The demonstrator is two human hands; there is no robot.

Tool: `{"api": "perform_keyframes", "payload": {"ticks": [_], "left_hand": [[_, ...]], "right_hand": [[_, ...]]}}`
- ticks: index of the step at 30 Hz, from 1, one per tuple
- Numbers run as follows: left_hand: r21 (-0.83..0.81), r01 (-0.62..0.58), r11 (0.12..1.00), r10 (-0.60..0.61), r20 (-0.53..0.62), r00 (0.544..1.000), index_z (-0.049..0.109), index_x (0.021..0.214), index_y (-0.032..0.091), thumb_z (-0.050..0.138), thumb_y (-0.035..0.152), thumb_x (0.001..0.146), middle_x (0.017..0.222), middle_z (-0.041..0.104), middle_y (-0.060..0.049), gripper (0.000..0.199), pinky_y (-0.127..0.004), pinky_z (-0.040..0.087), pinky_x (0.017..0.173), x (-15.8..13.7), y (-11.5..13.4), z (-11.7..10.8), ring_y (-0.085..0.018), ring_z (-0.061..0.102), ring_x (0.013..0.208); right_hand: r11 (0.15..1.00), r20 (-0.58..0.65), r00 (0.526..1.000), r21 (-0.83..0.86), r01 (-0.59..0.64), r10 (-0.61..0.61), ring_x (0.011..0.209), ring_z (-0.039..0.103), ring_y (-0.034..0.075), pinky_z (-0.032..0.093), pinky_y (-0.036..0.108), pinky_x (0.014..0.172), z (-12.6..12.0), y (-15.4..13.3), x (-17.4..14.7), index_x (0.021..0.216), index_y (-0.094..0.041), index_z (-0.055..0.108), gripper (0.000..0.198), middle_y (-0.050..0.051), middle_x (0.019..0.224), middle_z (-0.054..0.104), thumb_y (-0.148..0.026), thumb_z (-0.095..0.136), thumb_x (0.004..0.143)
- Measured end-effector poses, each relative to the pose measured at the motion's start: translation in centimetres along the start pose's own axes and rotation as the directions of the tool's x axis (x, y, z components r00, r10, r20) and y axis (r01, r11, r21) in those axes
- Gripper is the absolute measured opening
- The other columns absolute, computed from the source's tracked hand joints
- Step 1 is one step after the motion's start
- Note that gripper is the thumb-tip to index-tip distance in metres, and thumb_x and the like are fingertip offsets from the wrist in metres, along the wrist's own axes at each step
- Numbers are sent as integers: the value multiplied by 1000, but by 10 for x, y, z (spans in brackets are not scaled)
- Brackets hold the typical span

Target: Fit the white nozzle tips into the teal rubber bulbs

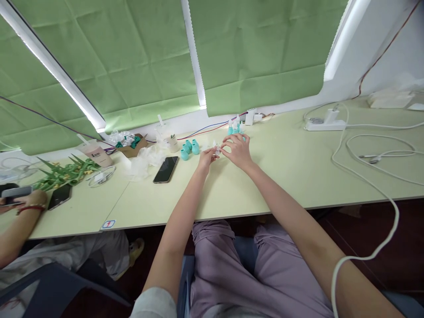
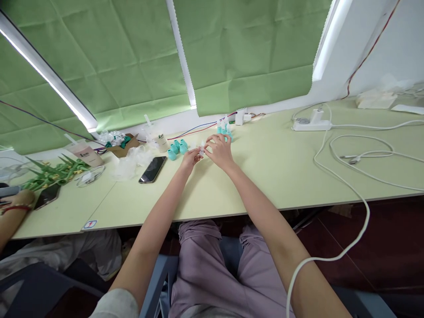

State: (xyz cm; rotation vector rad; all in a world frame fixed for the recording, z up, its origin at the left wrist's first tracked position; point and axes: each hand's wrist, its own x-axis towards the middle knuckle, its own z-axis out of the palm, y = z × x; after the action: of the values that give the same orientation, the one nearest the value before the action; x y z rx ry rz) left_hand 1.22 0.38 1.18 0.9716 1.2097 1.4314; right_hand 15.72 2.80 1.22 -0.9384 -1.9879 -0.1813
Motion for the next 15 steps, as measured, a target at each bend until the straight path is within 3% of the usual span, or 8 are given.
{"api": "perform_keyframes", "payload": {"ticks": [9, 15], "left_hand": [[13, 5, 1000, -5, -5, 1000, 65, 75, 12, 71, 33, 75, 71, 63, -2, 21, -21, 41, 57, 1, -3, 1, -6, 55, 55], [18, -75, 997, 72, 108, 991, 66, 80, 12, 70, 35, 76, 67, 60, -1, 24, -20, 40, 59, 2, -6, -1, -7, 56, 57]], "right_hand": [[1000, 62, 998, 7, -29, 28, 111, 45, 21, 16, 42, 105, 0, -4, -3, 91, -23, 69, 23, 5, 111, 61, -34, 48, 89], [930, 72, 960, 239, -280, 271, 103, 50, 20, 29, 36, 96, 9, -7, -3, 87, -23, 71, 28, 5, 104, 64, -42, 51, 88]]}}
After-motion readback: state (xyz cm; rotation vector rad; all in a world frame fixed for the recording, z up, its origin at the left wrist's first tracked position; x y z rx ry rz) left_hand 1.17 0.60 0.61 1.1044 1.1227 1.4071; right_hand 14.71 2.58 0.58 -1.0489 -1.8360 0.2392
